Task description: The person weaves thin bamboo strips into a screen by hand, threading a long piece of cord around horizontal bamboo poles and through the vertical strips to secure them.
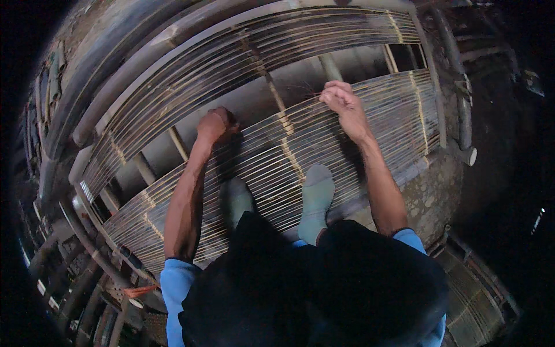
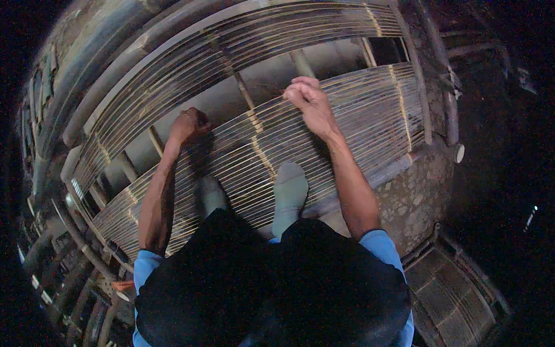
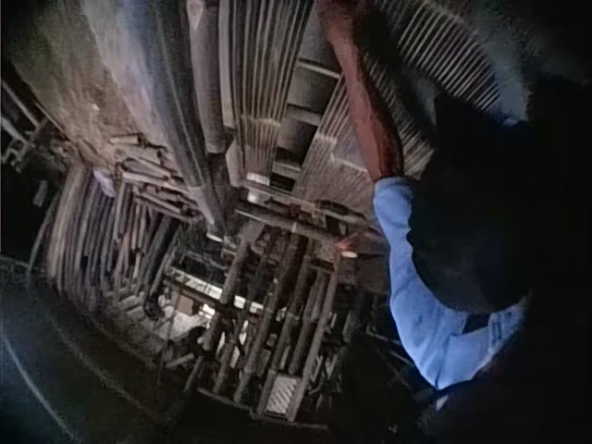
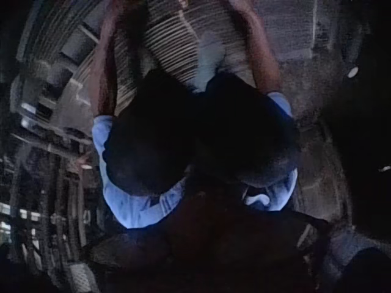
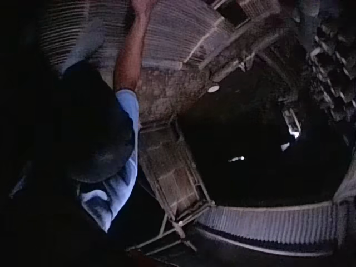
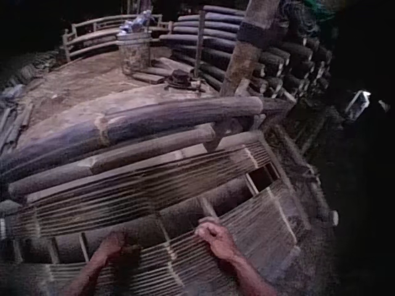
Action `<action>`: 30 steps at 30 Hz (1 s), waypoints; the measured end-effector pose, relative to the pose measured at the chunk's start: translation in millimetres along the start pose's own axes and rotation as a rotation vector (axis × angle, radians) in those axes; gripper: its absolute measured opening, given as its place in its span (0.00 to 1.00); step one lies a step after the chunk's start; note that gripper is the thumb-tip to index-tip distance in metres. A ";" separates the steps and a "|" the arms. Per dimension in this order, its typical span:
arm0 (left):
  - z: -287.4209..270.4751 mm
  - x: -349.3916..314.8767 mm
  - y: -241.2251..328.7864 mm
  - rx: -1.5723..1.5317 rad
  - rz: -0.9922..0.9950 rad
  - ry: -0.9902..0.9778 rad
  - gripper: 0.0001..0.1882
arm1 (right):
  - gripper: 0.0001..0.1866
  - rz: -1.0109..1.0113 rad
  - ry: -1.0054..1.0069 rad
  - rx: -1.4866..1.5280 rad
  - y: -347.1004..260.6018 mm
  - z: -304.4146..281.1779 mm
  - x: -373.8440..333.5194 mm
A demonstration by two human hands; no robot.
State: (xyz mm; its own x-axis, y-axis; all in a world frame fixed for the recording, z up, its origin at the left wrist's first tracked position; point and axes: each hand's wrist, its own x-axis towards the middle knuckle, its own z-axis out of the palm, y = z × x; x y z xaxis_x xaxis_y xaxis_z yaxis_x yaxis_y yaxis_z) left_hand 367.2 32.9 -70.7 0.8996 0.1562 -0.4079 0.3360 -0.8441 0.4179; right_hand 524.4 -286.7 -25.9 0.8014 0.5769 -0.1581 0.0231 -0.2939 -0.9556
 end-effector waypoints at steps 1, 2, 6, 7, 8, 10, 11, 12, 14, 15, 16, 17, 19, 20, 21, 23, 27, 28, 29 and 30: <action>-0.3 -3.0 -6.8 0.008 -0.016 0.004 0.22 | 0.12 -0.029 0.031 -0.016 1.7 0.7 0.5; -0.5 -5.9 -9.8 -0.027 -0.058 0.020 0.19 | 0.10 -0.003 0.027 0.018 -7.4 2.2 -2.0; -16.5 -49.5 -19.2 0.041 -0.088 0.222 0.14 | 0.10 0.040 -0.088 0.265 -4.8 8.0 -2.0; -21.5 -63.1 -23.3 0.049 -0.107 0.221 0.14 | 0.11 0.115 -0.038 0.373 -10.0 9.8 -4.3; -33.8 -82.3 -30.1 0.116 -0.106 0.369 0.13 | 0.11 0.186 -0.001 0.497 -18.9 15.6 -3.6; -40.2 -88.8 -37.8 -0.036 -0.222 0.540 0.10 | 0.10 0.114 -0.014 0.659 -28.6 -0.7 -4.0; -50.4 -95.7 -47.6 -0.025 -0.232 0.543 0.10 | 0.09 0.083 -0.043 0.714 -38.2 -13.1 -4.7; -68.9 -114.0 -65.8 -0.100 -0.273 0.436 0.11 | 0.09 0.053 -0.085 0.783 -51.9 -18.4 -4.7; -84.7 -141.2 -74.1 -0.359 -0.310 0.294 0.14 | 0.11 0.067 -0.072 0.678 -82.7 -27.0 -8.7; -82.3 -155.4 -77.1 -0.354 -0.326 0.299 0.14 | 0.11 0.042 -0.044 0.679 -89.8 -33.7 -14.4; -79.3 -163.0 -79.1 -0.709 -0.279 0.258 0.15 | 0.11 0.006 -0.011 0.672 -99.9 -46.8 -19.4; -76.4 -169.3 -79.6 -1.064 -0.222 0.202 0.17 | 0.10 -0.012 0.022 0.774 -111.9 -62.1 -25.9; -74.1 -182.0 -80.4 -1.142 -0.163 0.237 0.18 | 0.11 -0.047 0.042 0.914 -123.9 -92.9 -36.5; -76.8 -178.8 -78.6 -1.327 -0.131 0.288 0.17 | 0.12 -0.092 0.044 0.928 -138.9 -119.1 -44.8; -76.9 -177.5 -77.3 -1.505 -0.112 0.338 0.17 | 0.13 -0.103 0.066 0.916 -146.1 -140.1 -52.9; -81.7 -171.5 -72.7 -1.574 -0.018 0.361 0.15 | 0.18 -0.095 0.454 0.732 -150.4 -186.5 -83.6; -92.3 -162.5 -67.3 -1.587 -0.048 0.357 0.09 | 0.22 -0.039 0.498 0.662 -167.1 -271.5 -149.0; -95.2 -159.9 -68.8 -1.568 0.001 0.320 0.10 | 0.24 0.019 0.542 0.654 -161.8 -294.7 -171.3; -97.4 -151.1 -65.6 -1.560 -0.005 0.298 0.09 | 0.24 0.005 0.566 0.634 -163.3 -323.4 -200.2; -101.1 -140.7 -57.4 -1.593 0.008 0.292 0.10 | 0.24 0.052 0.471 0.725 -163.1 -355.6 -237.8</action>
State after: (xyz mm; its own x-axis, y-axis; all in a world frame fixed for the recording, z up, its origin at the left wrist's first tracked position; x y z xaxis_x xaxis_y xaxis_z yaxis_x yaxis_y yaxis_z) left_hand 249.5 111.2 44.7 0.8597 0.3986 -0.3194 0.0973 0.4861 0.8685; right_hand 542.7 -647.0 256.0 0.9588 0.1532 -0.2392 -0.2784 0.3398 -0.8984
